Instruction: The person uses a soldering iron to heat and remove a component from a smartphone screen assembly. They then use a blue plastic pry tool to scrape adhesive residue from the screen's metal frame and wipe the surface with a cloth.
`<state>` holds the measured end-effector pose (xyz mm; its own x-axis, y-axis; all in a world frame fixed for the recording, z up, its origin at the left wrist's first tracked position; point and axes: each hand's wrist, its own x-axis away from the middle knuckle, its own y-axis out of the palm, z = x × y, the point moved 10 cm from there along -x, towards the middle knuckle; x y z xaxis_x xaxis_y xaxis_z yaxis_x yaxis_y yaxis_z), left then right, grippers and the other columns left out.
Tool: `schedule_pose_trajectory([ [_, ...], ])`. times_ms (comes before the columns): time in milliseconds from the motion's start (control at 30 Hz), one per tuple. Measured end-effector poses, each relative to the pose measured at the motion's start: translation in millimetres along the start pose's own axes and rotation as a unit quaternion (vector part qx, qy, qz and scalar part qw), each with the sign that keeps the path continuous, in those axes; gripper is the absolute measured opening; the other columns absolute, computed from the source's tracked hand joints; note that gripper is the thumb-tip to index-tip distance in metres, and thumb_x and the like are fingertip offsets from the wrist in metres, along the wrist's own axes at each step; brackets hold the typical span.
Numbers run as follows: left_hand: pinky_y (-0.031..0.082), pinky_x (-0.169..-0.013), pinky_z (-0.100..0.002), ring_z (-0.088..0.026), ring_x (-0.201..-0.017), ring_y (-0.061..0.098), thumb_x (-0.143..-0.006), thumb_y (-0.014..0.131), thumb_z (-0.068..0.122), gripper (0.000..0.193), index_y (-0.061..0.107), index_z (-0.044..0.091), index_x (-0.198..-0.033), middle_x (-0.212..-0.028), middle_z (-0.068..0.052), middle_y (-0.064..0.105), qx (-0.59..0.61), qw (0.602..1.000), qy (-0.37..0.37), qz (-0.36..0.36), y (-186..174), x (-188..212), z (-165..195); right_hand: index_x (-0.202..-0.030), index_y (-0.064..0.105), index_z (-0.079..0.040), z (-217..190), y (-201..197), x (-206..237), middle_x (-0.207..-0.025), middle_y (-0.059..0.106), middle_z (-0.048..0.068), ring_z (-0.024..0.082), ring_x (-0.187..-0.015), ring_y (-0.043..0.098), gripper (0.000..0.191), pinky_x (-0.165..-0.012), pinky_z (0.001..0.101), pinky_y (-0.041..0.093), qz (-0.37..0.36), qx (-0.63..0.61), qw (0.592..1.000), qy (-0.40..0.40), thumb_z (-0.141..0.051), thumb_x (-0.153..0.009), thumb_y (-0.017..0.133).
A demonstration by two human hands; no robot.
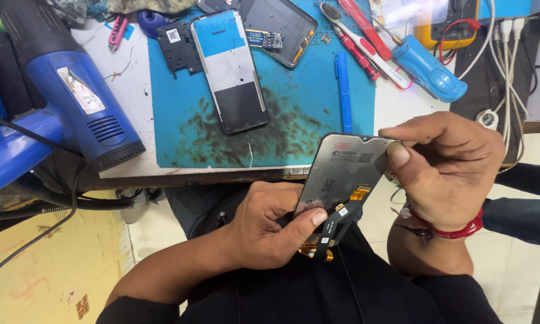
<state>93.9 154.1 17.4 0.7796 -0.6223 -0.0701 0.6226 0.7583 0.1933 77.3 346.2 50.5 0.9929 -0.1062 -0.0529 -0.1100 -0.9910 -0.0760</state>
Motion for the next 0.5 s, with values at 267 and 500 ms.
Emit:
schedule_pose_trajectory([
  [267,0.048,-0.059,-0.028,-0.012,-0.064,0.064,-0.105,0.060,0.011,0.019,0.069,-0.001,-0.092,-0.078,-0.008,0.069,-0.007,1.000,0.007,-0.002,-0.3,1.0,-1.4,-0.104,0.071,0.006,-1.3,-1.9,-0.5,-0.080,0.071,0.007,0.005,-0.059,0.063,0.014,-0.057,0.0158,0.049,0.025,0.009,1.000,0.008,-0.004,-0.095,0.075],
  [500,0.046,-0.058,-0.028,-0.011,-0.063,0.062,-0.105,0.061,0.012,0.021,0.068,0.000,-0.091,-0.075,-0.007,0.067,-0.007,1.000,0.006,-0.005,0.2,1.2,-4.2,-0.102,0.071,0.006,-0.9,-3.1,1.2,-0.082,0.070,0.007,0.005,-0.058,0.063,0.012,-0.056,0.0153,0.049,0.033,0.020,0.999,0.011,-0.003,-0.094,0.074],
])
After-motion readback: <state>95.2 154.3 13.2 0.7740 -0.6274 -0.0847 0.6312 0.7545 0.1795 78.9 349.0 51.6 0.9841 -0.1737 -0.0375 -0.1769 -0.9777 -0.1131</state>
